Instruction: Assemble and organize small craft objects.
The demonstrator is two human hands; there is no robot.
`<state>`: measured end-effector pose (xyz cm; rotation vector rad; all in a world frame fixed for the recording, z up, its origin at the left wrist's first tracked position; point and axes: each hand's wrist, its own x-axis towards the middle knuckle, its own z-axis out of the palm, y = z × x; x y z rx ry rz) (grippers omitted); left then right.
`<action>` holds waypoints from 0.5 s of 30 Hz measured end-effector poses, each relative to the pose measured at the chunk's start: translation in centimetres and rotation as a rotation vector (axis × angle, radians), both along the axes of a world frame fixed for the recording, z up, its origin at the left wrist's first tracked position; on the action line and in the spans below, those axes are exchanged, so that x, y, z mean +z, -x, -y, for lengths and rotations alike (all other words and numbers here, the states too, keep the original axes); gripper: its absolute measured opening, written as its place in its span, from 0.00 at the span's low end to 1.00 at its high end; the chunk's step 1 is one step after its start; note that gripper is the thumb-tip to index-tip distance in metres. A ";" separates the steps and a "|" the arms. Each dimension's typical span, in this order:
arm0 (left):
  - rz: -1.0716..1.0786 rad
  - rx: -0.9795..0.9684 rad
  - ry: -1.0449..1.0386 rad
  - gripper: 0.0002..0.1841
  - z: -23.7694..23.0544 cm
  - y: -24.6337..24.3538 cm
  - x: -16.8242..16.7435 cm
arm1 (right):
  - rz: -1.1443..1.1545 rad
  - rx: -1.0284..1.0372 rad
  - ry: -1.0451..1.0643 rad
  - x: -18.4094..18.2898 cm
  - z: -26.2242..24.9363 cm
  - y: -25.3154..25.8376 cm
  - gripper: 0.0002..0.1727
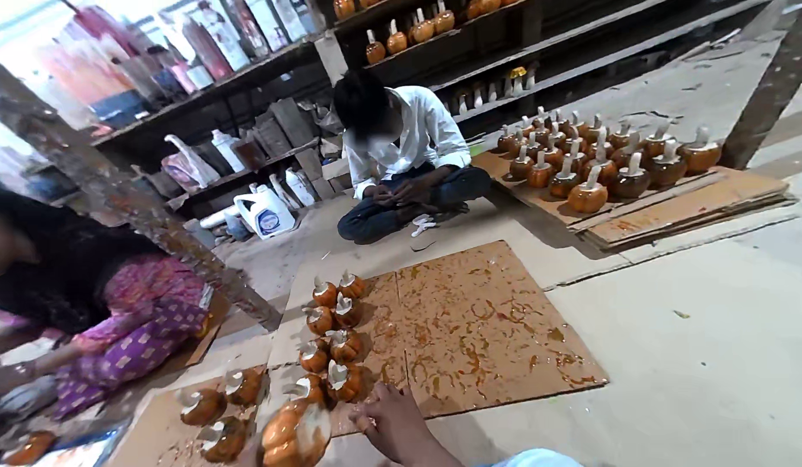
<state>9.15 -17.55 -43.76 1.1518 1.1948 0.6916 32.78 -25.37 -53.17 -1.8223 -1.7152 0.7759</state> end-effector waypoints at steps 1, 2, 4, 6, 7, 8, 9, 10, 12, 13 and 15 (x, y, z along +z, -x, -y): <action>-0.080 -0.032 -0.065 0.21 -1.3 -1.5 0.8 | -0.011 0.022 0.028 0.3 0.1 0.1 0.32; -0.123 -0.107 -0.136 0.19 -2.9 -3.0 1.3 | -0.021 0.037 0.029 0.4 0.2 0.3 0.33; -0.317 -0.445 -0.351 0.17 -6.7 -6.0 2.6 | -0.029 0.072 0.034 0.3 0.5 0.9 0.36; -0.684 -0.728 -0.580 0.22 -9.1 -10.4 5.2 | -0.031 0.097 0.030 0.0 0.6 1.2 0.36; -0.827 -0.831 -0.667 0.24 -9.8 -13.0 6.1 | -0.037 0.104 0.027 -0.2 0.7 1.2 0.36; -0.954 -0.908 -0.733 0.25 -10.3 -15.7 6.6 | -0.044 0.106 0.017 -0.3 0.7 1.2 0.35; -1.081 -0.962 -0.776 0.26 -10.9 -18.1 6.7 | -0.050 0.109 0.020 -0.3 0.7 1.2 0.35; -1.190 -1.004 -0.822 0.27 -11.9 -20.2 6.1 | -0.052 0.127 0.058 0.1 0.6 1.0 0.35; -1.295 -1.046 -0.883 0.28 -14.6 -23.7 4.5 | -0.082 0.138 0.083 0.4 0.2 0.8 0.33; -1.323 -1.063 -0.881 0.28 -15.8 -25.3 3.8 | -0.100 0.126 0.066 0.3 0.1 0.8 0.30; -1.346 -1.034 -0.869 0.26 -18.3 -28.0 2.2 | -0.123 0.116 0.043 0.1 -0.2 0.9 0.28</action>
